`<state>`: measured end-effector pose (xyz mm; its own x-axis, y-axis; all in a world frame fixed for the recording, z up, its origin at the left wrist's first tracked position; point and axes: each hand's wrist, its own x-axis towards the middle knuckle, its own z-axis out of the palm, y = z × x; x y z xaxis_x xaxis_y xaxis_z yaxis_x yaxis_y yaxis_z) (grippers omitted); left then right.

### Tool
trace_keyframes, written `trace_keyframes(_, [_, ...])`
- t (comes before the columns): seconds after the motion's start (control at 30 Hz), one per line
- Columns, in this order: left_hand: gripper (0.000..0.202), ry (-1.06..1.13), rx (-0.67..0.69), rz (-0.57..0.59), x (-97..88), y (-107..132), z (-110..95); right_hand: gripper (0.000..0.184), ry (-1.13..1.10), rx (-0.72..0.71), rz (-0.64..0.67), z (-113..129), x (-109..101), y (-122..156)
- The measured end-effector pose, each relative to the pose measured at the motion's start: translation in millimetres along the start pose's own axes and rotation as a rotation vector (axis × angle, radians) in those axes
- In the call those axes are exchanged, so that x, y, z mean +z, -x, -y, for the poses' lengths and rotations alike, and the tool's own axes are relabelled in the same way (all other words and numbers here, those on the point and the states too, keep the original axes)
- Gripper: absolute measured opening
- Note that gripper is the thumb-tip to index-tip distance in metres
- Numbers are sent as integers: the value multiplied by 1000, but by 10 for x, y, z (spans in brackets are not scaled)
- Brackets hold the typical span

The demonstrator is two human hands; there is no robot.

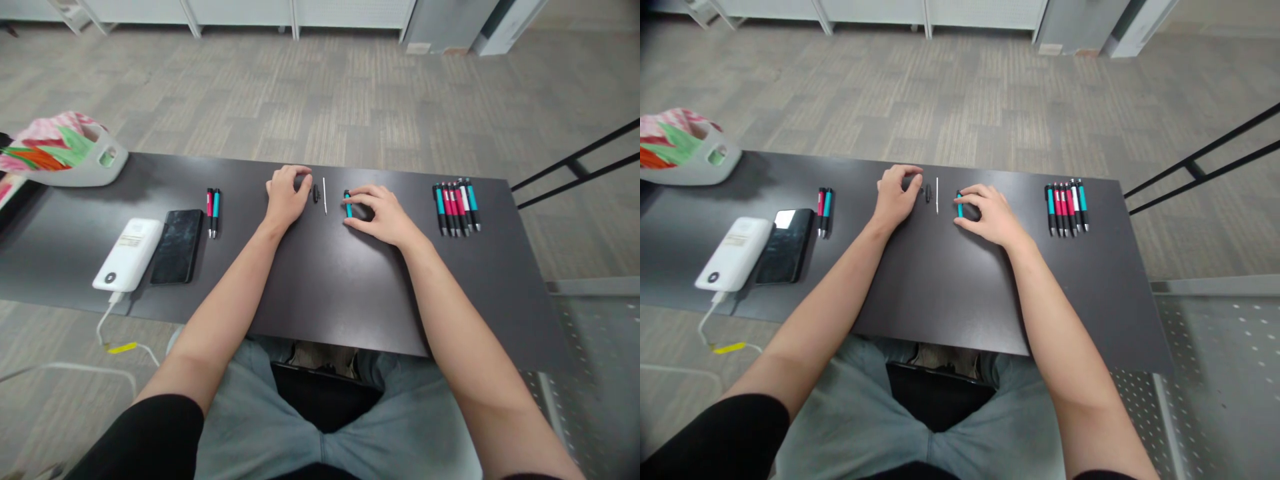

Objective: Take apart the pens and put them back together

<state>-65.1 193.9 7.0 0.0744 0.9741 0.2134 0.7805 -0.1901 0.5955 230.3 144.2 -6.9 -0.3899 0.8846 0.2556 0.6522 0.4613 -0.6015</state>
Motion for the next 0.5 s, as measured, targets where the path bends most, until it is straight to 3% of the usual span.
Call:
trace_keyframes(0.17, [20, 41, -13, 28, 0, 11, -46, 51, 30, 35, -9, -49, 29, -93])
trace_keyframes(0.37, [19, 79, -7, 31, 52, 31, -55, 43, 20, 15, 15, 52, 148, -286])
trace_keyframes(0.5, [22, 141, -6, -16, 101, -3, 11, 65, -167, 50, -93, 18, 169, -305])
